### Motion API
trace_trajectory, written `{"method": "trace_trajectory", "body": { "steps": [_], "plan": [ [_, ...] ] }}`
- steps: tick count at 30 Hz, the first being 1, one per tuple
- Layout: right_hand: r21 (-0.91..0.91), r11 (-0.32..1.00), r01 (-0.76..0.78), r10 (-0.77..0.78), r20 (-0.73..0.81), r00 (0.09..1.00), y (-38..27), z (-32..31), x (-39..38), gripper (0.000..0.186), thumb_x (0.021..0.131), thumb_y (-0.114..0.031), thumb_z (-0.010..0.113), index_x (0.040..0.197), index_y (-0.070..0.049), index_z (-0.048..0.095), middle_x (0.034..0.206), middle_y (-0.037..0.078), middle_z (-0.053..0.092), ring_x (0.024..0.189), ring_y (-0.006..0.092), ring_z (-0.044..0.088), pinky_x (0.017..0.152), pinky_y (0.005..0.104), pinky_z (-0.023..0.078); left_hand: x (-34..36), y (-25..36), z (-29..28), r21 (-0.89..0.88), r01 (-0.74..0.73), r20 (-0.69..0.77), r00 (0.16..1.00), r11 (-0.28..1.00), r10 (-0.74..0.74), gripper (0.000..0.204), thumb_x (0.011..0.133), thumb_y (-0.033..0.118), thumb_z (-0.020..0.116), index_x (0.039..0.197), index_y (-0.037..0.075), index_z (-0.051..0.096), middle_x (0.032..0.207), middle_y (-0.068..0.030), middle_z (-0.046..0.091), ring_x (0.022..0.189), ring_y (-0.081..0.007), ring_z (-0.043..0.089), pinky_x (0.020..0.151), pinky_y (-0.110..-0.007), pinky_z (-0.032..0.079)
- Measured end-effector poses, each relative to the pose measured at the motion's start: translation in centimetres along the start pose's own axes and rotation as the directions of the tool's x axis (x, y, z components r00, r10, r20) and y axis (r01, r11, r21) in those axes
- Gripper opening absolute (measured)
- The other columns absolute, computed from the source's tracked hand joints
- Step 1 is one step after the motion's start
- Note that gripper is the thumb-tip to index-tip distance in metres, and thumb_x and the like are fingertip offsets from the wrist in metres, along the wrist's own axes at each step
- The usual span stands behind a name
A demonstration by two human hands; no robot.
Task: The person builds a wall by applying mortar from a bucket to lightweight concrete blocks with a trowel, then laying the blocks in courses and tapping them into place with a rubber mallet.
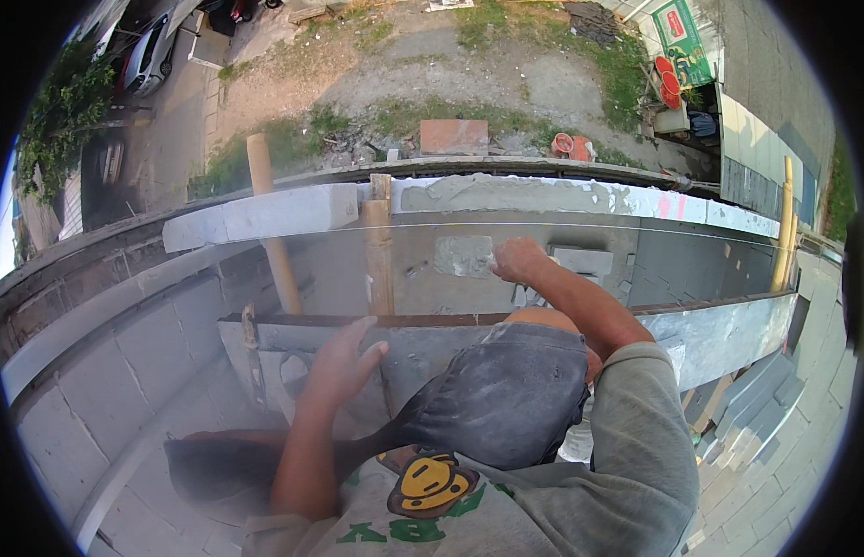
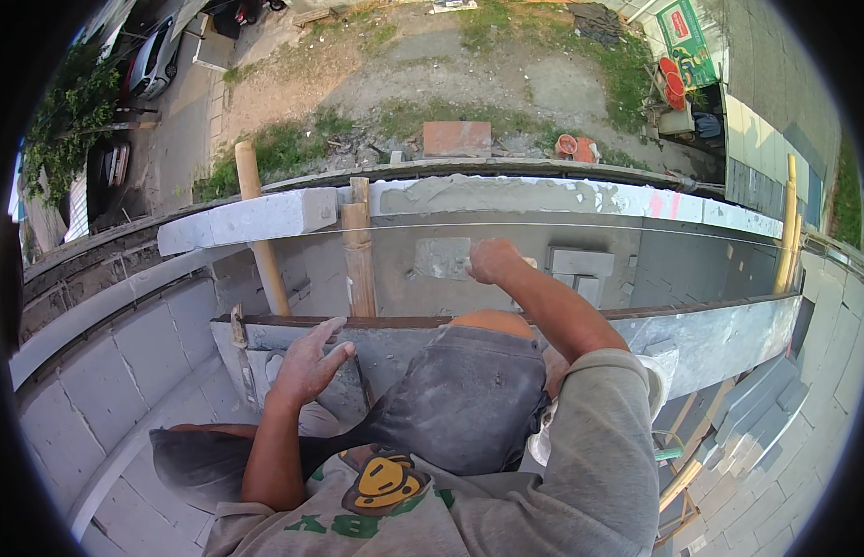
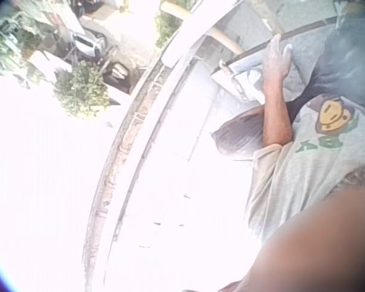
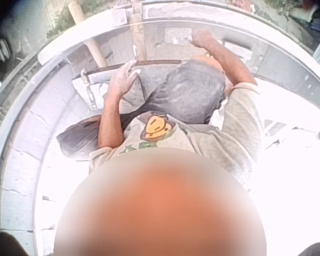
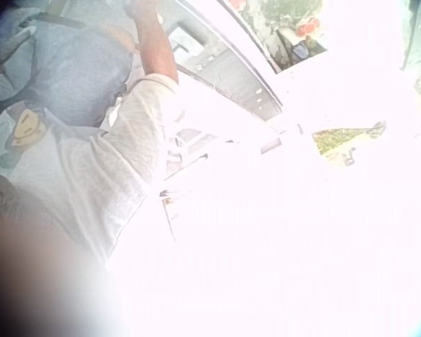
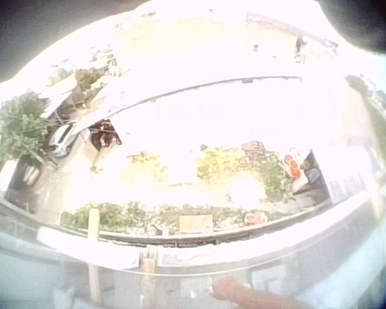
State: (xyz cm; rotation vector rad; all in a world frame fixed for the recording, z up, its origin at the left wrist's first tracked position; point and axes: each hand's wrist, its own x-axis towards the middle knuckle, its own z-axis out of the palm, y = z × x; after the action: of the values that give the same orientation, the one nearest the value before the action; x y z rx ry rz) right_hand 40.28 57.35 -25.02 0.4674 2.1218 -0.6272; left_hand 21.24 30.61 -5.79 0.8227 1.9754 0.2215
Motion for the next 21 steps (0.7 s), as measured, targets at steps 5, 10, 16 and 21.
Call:
{"method": "trace_trajectory", "body": {
  "steps": [5, 10, 16, 21],
  "plan": [
    [0.08, 0.991, -0.11, 0.115, -0.062, 0.991, 3.1, 0.9, -5.0, 0.048, 0.094, -0.045, 0.047, 0.114, -0.003, 0.059, 0.1, 0.02, 0.068, 0.096, 0.0357, 0.065, 0.084, 0.0473, 0.05, 1.0, 0.8, 0.2, -0.002, -0.082, -0.004, 0.997, 0.997, 0.082, 0.051, 0.089, 0.033, 0.061, 0.127, 0.0, 0.054, 0.127, -0.023, 0.057, 0.117, -0.0381, 0.055, 0.1, -0.04, 0.042],
    [0.271, 0.925, -0.267, 0.312, -0.14, 0.94, 6.2, -0.1, -7.9, 0.05, 0.096, -0.048, 0.044, 0.114, -0.003, 0.057, 0.101, 0.022, 0.067, 0.1, 0.037, 0.064, 0.087, 0.0466, 0.05, 2.2, 1.0, 0.6, -0.02, -0.055, 0.042, 0.998, 0.998, 0.055, 0.052, 0.088, 0.032, 0.062, 0.129, 0.002, 0.053, 0.125, -0.022, 0.058, 0.118, -0.0369, 0.054, 0.1, -0.04, 0.042],
    [0.342, 0.816, -0.466, 0.537, -0.152, 0.83, 12.8, 0.5, -12.0, 0.049, 0.096, -0.049, 0.043, 0.107, -0.003, 0.058, 0.1, 0.022, 0.068, 0.1, 0.0363, 0.064, 0.087, 0.0475, 0.049, 2.9, 0.9, 1.0, -0.012, -0.063, 0.02, 0.998, 0.998, 0.063, 0.052, 0.087, 0.033, 0.062, 0.127, 0.0, 0.054, 0.122, -0.0222, 0.06, 0.113, -0.0364, 0.058, 0.097, -0.04, 0.044],
    [0.311, 0.85, -0.426, 0.495, -0.193, 0.847, 12.1, 0.5, -10.8, 0.046, 0.096, -0.044, 0.043, 0.112, -0.002, 0.052, 0.104, 0.021, 0.067, 0.101, 0.0364, 0.064, 0.088, 0.0477, 0.048, 3.6, 1.5, 1.7, 0.031, -0.025, 0.053, 0.998, 0.999, 0.023, 0.051, 0.087, 0.031, 0.061, 0.126, -0.001, 0.054, 0.12, -0.0222, 0.061, 0.112, -0.0354, 0.059, 0.096, -0.038, 0.044]
  ]
}}
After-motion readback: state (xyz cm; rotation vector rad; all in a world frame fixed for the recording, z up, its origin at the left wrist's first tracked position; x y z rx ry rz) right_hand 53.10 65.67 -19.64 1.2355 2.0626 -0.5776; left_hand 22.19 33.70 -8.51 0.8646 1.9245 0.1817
